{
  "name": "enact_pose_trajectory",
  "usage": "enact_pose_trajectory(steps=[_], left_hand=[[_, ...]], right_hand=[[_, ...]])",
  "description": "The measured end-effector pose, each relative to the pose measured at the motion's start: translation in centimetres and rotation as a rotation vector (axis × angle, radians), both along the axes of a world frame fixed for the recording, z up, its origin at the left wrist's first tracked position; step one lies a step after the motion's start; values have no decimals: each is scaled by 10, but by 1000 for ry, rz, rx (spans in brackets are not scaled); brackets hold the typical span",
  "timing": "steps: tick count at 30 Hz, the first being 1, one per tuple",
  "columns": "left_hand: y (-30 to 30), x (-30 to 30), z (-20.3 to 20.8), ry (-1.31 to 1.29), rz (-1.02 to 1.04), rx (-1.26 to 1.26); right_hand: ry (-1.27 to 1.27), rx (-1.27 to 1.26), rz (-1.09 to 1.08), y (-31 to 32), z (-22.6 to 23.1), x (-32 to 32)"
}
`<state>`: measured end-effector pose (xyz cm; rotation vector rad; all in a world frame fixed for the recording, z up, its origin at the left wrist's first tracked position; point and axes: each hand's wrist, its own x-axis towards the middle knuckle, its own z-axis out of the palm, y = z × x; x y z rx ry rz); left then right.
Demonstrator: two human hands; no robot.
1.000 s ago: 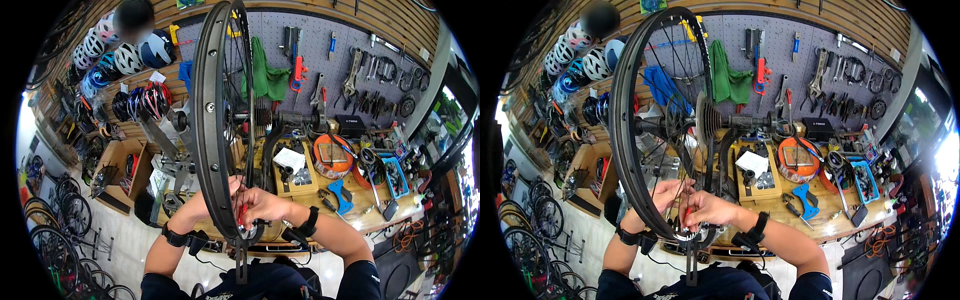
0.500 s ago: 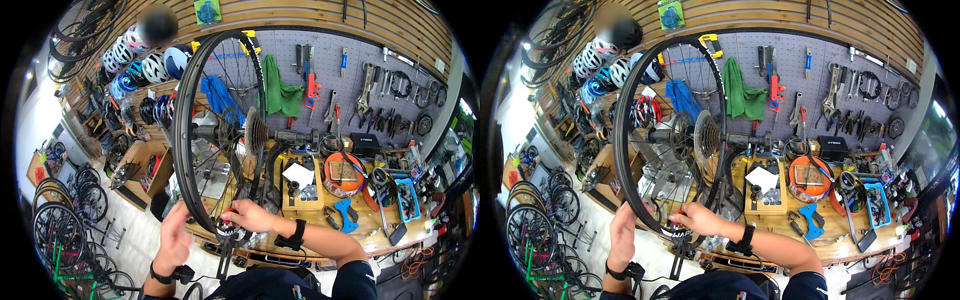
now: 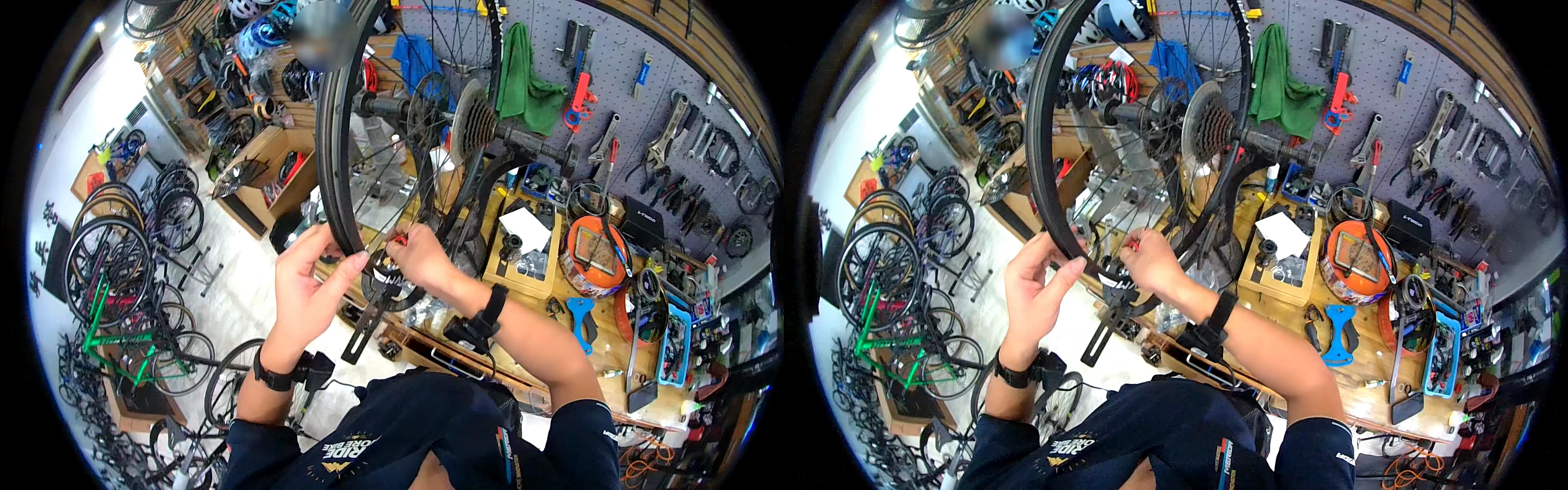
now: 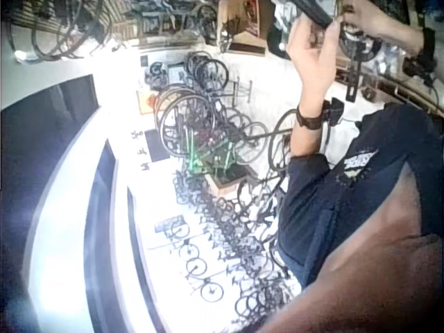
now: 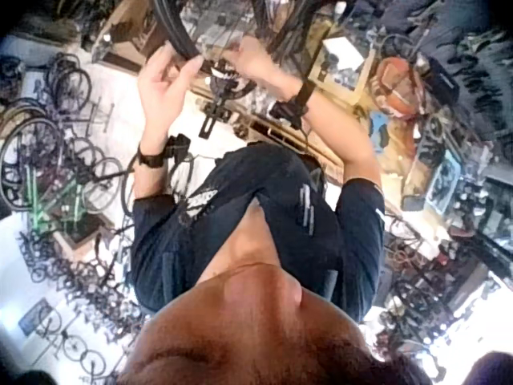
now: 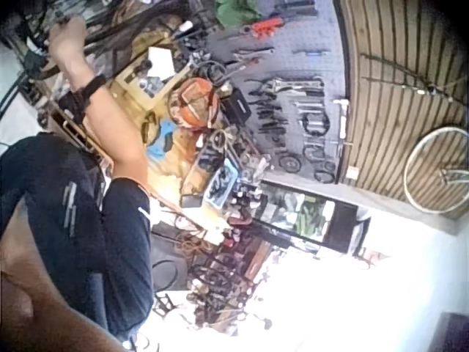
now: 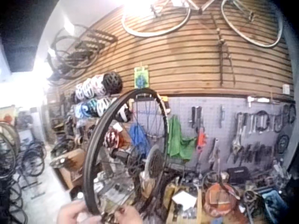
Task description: The person is truing a bicycle wheel held in a stand, using a spoke wrench to adjust individual spokes and handling pliers.
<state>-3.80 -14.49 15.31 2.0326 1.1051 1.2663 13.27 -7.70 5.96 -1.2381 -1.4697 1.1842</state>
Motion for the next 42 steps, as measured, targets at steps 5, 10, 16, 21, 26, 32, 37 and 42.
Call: enact_pose_trajectory(steps=[5, 10, 16, 21, 26, 32, 37, 42], left_hand=[[-5, 8, 6, -83, 97, 133], [-4, 14, 20, -172, 29, -9], [-9, 13, 22, -180, 11, -119], [-10, -3, -7, -25, 10, -143], [0, -13, -25, -23, -118, -154], [22, -23, -9, 99, -234, -8], [39, -29, -17, 59, -386, 31], [51, -36, -18, 39, -448, 71]], right_hand=[[426, -443, 667, 16, 16, 31], [612, -419, 890, 25, 2, 47], [600, -315, 775, 26, -17, 32], [188, -204, 305, 1, -2, 23], [-16, -84, 279, 15, -15, 29], [130, 126, 175, 15, -39, 16], [-282, 223, -133, 14, -56, 1], [214, -345, 382, -4, 17, 27]])
